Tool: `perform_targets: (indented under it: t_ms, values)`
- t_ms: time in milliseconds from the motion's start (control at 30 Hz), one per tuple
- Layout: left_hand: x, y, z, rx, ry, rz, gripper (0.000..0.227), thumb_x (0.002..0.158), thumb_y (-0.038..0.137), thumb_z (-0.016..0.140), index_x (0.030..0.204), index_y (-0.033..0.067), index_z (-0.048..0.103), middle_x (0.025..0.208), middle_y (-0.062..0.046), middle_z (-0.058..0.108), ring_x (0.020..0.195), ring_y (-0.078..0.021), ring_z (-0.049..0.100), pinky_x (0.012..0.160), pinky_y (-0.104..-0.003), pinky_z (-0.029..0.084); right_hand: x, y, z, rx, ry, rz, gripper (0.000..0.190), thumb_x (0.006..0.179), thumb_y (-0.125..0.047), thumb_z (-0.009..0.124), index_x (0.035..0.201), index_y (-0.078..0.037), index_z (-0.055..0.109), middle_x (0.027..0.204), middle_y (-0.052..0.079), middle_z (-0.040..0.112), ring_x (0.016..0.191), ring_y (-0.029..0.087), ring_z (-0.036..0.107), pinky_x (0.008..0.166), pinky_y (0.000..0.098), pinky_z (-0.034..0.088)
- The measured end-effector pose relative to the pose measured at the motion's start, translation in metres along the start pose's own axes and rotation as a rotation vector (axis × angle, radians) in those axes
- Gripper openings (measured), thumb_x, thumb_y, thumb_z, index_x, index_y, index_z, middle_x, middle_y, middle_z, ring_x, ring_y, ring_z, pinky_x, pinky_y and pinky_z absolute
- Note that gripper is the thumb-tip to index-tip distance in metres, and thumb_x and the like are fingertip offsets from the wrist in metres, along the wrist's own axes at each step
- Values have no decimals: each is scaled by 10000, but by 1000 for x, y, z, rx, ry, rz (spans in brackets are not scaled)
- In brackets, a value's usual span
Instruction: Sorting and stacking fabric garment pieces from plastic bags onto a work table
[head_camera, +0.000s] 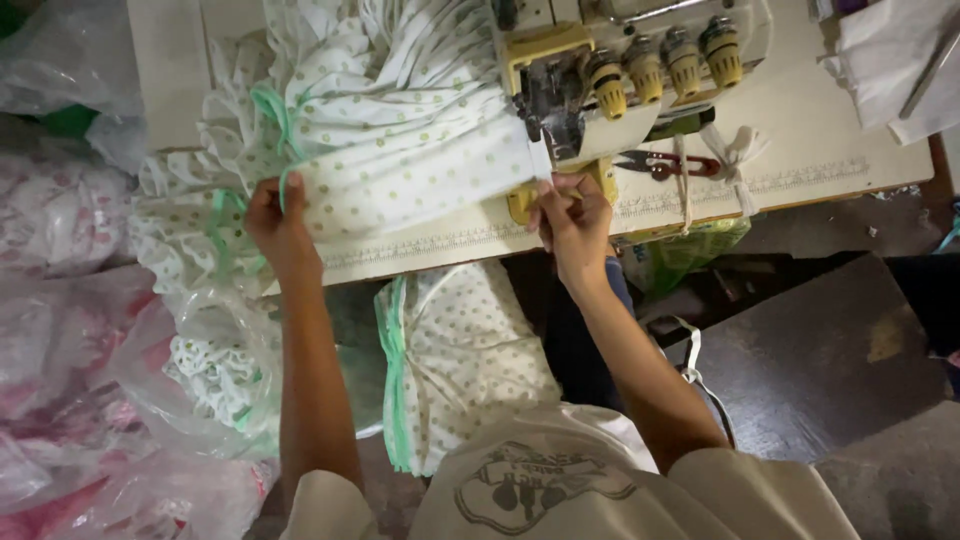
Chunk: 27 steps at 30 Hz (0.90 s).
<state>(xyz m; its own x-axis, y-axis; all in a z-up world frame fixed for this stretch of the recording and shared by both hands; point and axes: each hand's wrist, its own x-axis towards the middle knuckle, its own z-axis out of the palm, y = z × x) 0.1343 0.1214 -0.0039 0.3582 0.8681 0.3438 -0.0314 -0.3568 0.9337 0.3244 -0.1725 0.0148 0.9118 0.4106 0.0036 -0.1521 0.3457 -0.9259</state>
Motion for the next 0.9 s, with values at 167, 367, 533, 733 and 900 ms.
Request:
perform_targets:
  t_ms: [167,367,533,733,900]
  values:
    - [39,-16,8,-99,83,173,240,964,36,827,835,82,629,745,-21,551,772,-105,472,818,-275,422,-32,-4,-10,-97,17,25,107,1055,-73,598,1063,8,529,531,172,622,271,157,413,301,231,292]
    - [62,-44,109,489,-283,-736,1127,674,434,969,1588,302,322,535,77,438,412,-52,381,341,-275,285,-117,-5,-66,-428,-82,129,195,1046,-249,580,942,-90,535,594,85,653,342,105,461,336,229,311]
    - [66,-99,97,553,-135,55,906,760,301,1028,1471,119,496,1471,-146,549,1378,-304,517,1153,-399,419,-172,-7,-154,-872,31,418,326,1002,-376,641,820,-106,654,614,46,676,531,115,619,490,287,437]
    - [21,22,-4,883,8,-54,954,1072,574,766,1596,98,126,1631,-307,281,1382,-516,517,986,-618,497,-230,40,-323,-1102,4,477,134,940,-206,728,891,-85,703,736,51,704,681,121,615,581,344,443]
    - [-78,26,13,1298,-46,2,956,1126,711,616,1627,65,119,1567,-369,380,1454,-553,379,1202,-563,379,-225,120,-401,-1698,-643,-44,92,784,-172,688,754,-253,721,779,22,705,688,219,680,611,393,497]
